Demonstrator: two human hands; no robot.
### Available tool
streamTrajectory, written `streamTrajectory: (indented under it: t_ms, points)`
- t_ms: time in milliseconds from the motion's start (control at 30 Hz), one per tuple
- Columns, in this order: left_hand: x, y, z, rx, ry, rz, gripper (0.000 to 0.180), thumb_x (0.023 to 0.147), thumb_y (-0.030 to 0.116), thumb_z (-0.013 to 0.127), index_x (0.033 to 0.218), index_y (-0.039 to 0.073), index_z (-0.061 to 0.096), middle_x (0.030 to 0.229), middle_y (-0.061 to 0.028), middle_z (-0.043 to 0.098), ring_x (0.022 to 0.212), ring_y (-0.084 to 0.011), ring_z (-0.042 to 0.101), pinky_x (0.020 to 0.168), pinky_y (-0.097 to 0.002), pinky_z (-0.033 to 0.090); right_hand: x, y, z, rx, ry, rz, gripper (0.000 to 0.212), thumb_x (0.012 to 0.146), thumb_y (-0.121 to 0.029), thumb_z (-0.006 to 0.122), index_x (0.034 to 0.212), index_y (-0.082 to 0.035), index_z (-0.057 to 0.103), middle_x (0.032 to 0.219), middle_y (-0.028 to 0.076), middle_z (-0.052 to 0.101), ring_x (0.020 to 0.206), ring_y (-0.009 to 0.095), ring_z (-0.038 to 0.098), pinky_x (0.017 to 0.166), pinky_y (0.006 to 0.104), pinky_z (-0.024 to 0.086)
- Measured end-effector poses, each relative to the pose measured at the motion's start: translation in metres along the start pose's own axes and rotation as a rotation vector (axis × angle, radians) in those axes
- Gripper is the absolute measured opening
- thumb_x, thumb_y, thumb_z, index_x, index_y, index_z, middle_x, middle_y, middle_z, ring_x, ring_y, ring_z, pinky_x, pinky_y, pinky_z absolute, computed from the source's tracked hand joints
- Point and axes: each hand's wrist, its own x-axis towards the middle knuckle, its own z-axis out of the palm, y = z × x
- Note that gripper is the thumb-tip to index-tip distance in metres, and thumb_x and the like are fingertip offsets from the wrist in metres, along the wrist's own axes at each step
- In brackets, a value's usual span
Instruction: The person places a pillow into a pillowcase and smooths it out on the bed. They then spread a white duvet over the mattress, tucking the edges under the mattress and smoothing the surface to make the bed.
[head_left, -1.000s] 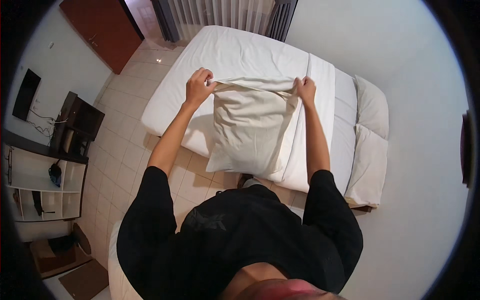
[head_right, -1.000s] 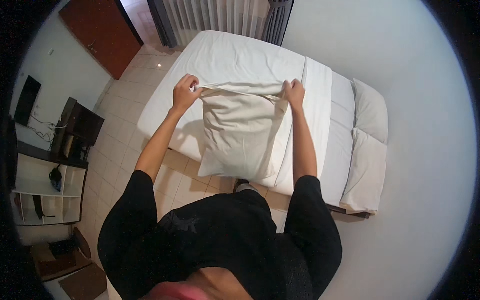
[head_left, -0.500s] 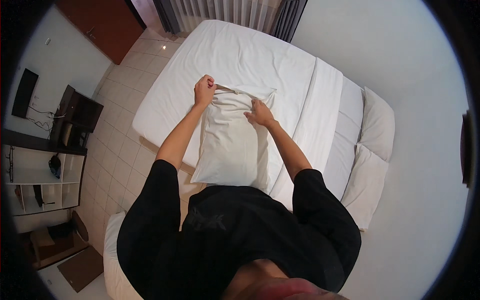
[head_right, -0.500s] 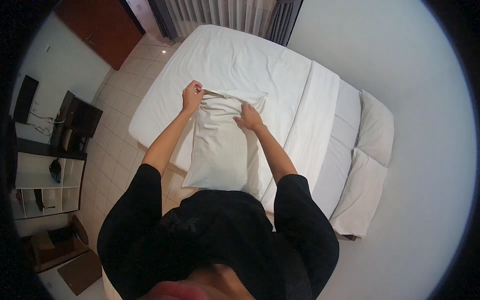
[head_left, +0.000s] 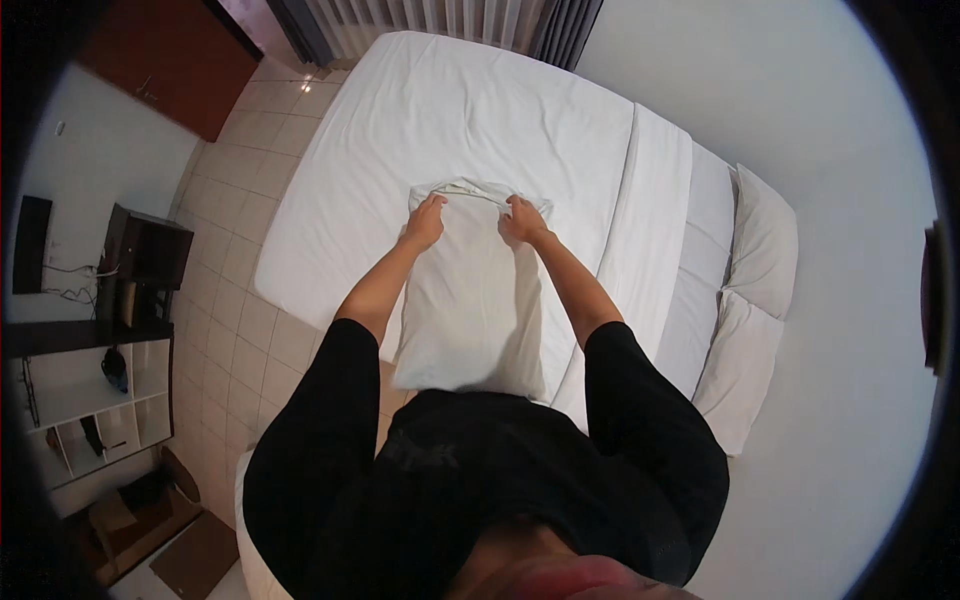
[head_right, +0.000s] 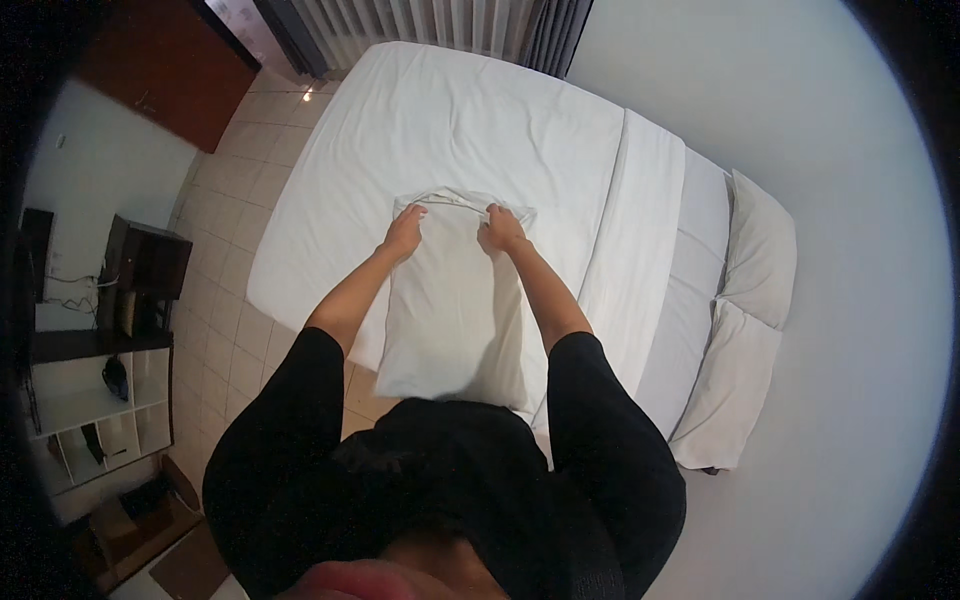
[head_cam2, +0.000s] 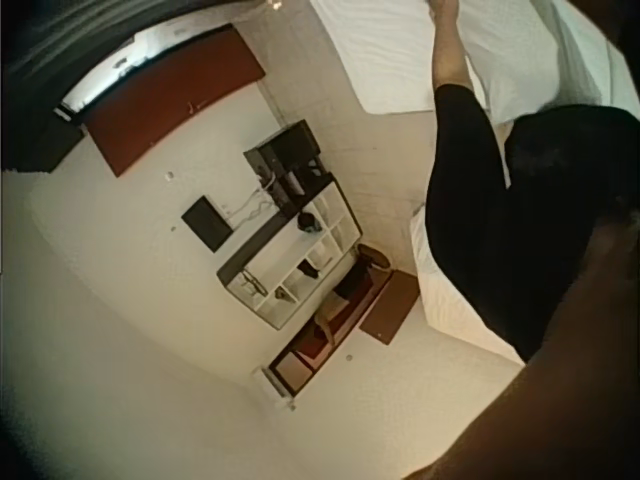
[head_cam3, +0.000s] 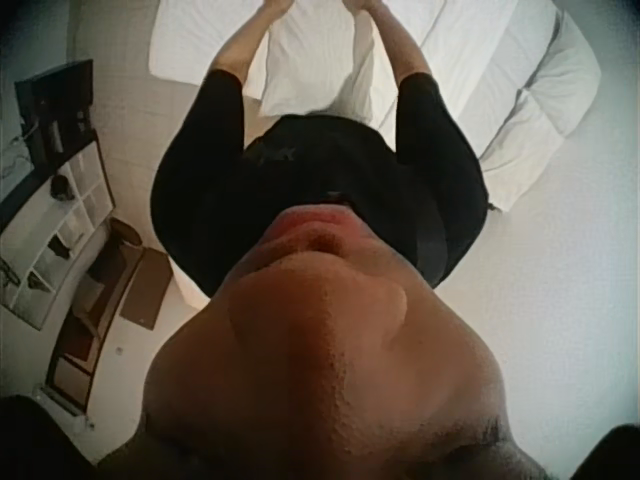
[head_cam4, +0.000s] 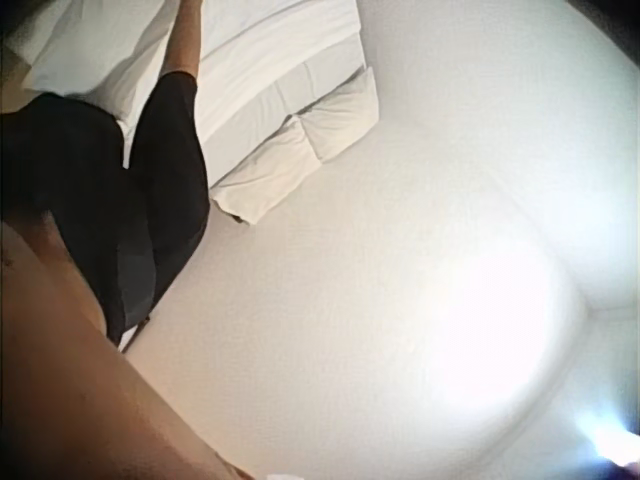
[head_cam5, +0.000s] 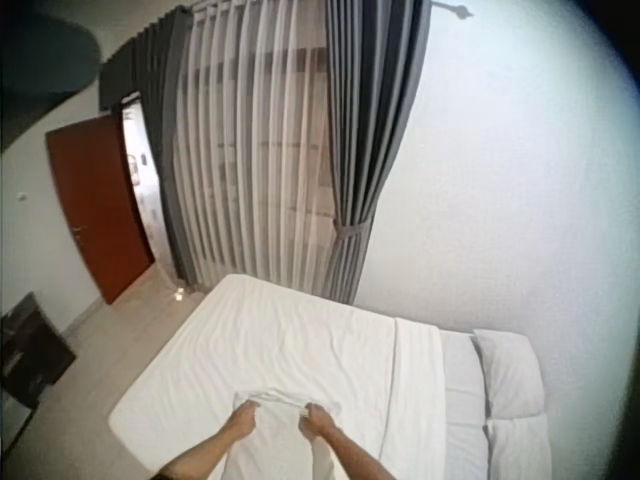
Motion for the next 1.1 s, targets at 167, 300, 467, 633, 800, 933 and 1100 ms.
streamTrajectory:
  t_ms: [167,300,467,633,800,933,1100]
  points:
    - [0.013,-0.089,0.016,0.174,-0.015,0.05,0.049,0.088,0.002,0.055,0.138,0.007,0.056,0.144,-0.0155,0.054,0.131,-0.0348,0.055,0.109,-0.0445,0.048,0.026,-0.037,0.008,-0.184,-0.379,0.143,0.065,0.081,-0.049,0.062,0.129,-0.005,0.064,0.124,0.023,0.07,0.119,0.04,0.065,0.101,0.05,0.05]
    - [0.047,-0.066,0.009,0.195,-0.392,-0.11,0.048,0.091,0.006,0.056,0.138,0.012,0.057,0.146,-0.0139,0.054,0.132,-0.0349,0.055,0.107,-0.0449,0.049,0.043,0.007,0.001,-0.067,-0.449,0.198,0.04,0.08,-0.042,0.066,0.103,-0.01,0.074,0.105,0.014,0.076,0.103,0.033,0.071,0.091,0.0481,0.054]
    - [0.076,-0.086,-0.043,0.124,-0.33,-0.265,0.036,0.093,0.019,0.063,0.129,0.017,0.062,0.138,-0.0144,0.057,0.125,-0.0382,0.057,0.101,-0.0454,0.05,0.075,-0.03,-0.02,0.103,-0.186,0.169,0.029,0.085,-0.035,0.068,0.09,-0.007,0.071,0.097,0.015,0.076,0.092,0.034,0.071,0.085,0.0435,0.054]
    - [0.069,-0.087,-0.025,0.149,-0.017,-0.205,0.049,0.094,0.043,0.067,0.131,0.012,0.058,0.137,-0.0155,0.055,0.125,-0.0396,0.055,0.103,-0.048,0.049,0.085,-0.006,0.022,0.447,-0.127,0.321,0.038,0.093,-0.038,0.062,0.092,0.0,0.068,0.097,0.021,0.072,0.092,0.036,0.068,0.084,0.0453,0.053]
    - [0.004,-0.073,0.008,-0.021,0.047,-0.374,0.104,0.084,0.068,0.07,0.149,-0.006,0.037,0.153,-0.0269,0.039,0.145,-0.0429,0.036,0.118,-0.0491,0.035,0.065,-0.027,0.026,-0.038,-0.024,0.286,0.039,0.094,-0.035,0.061,0.11,0.0,0.066,0.109,0.025,0.071,0.107,0.043,0.066,0.097,0.0497,0.051]
    - [-0.072,-0.06,0.019,-0.478,0.006,-0.693,0.127,0.079,0.074,0.073,0.15,-0.02,0.027,0.159,-0.0335,0.031,0.148,-0.0439,0.032,0.122,-0.045,0.03,0.008,-0.038,0.004,0.009,0.449,0.658,0.07,0.088,-0.052,0.07,0.129,0.004,0.059,0.119,0.025,0.068,0.118,0.043,0.062,0.103,0.0491,0.05]
    - [-0.19,0.003,0.023,-0.748,-0.163,-0.685,0.119,0.081,0.072,0.072,0.151,-0.015,0.034,0.152,-0.0301,0.045,0.14,-0.0378,0.046,0.117,-0.0416,0.037,-0.152,0.05,0.048,0.826,-0.082,1.159,0.116,0.078,-0.069,0.077,0.149,0.015,0.039,0.15,0.029,0.049,0.144,0.038,0.043,0.119,0.0478,0.035]
